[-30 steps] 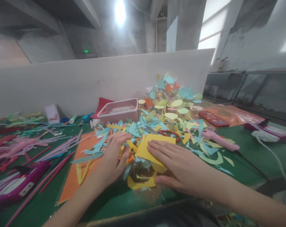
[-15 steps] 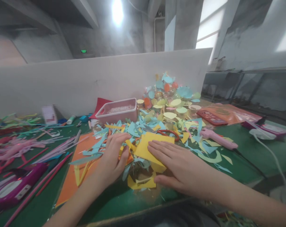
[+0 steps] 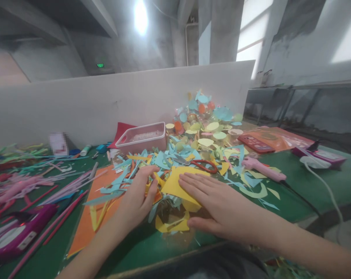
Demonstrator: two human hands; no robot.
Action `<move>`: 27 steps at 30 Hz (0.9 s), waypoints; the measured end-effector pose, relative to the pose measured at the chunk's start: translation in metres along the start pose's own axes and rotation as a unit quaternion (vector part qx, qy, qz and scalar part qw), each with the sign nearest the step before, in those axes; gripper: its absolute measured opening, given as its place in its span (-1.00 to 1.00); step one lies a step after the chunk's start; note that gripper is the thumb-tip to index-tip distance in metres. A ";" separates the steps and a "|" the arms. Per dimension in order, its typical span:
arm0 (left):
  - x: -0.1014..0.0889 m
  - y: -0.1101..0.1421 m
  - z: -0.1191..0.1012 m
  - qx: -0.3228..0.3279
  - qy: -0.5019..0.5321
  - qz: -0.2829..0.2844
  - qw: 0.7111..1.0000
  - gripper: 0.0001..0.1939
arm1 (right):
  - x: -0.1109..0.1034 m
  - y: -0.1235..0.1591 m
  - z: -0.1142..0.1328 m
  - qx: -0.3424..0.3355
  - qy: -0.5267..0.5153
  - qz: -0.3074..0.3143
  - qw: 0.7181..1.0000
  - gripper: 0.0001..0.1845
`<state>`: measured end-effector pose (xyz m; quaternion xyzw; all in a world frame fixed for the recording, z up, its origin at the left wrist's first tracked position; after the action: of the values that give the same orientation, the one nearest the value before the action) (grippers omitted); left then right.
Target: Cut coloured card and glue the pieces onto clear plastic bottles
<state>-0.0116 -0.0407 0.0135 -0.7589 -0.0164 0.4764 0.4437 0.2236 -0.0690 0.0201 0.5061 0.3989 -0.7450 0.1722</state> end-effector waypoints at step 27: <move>0.016 -0.027 -0.017 -0.334 0.301 0.131 0.883 -0.65 | 0.002 -0.002 -0.006 -0.051 0.012 0.006 0.999 -0.36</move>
<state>0.0203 -0.0282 0.0228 -0.9643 0.0593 0.2450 0.0805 0.2255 -0.0629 0.0176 0.5078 0.4351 -0.7169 0.1973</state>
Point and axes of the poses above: each hand's wrist, its own y-axis away from the middle knuckle, its own x-axis out of the palm, z = x × y, the point moved 2 cm from there along -y, towards the middle knuckle, and after that the axes turned 4 degrees about x, right-handed, at the moved point
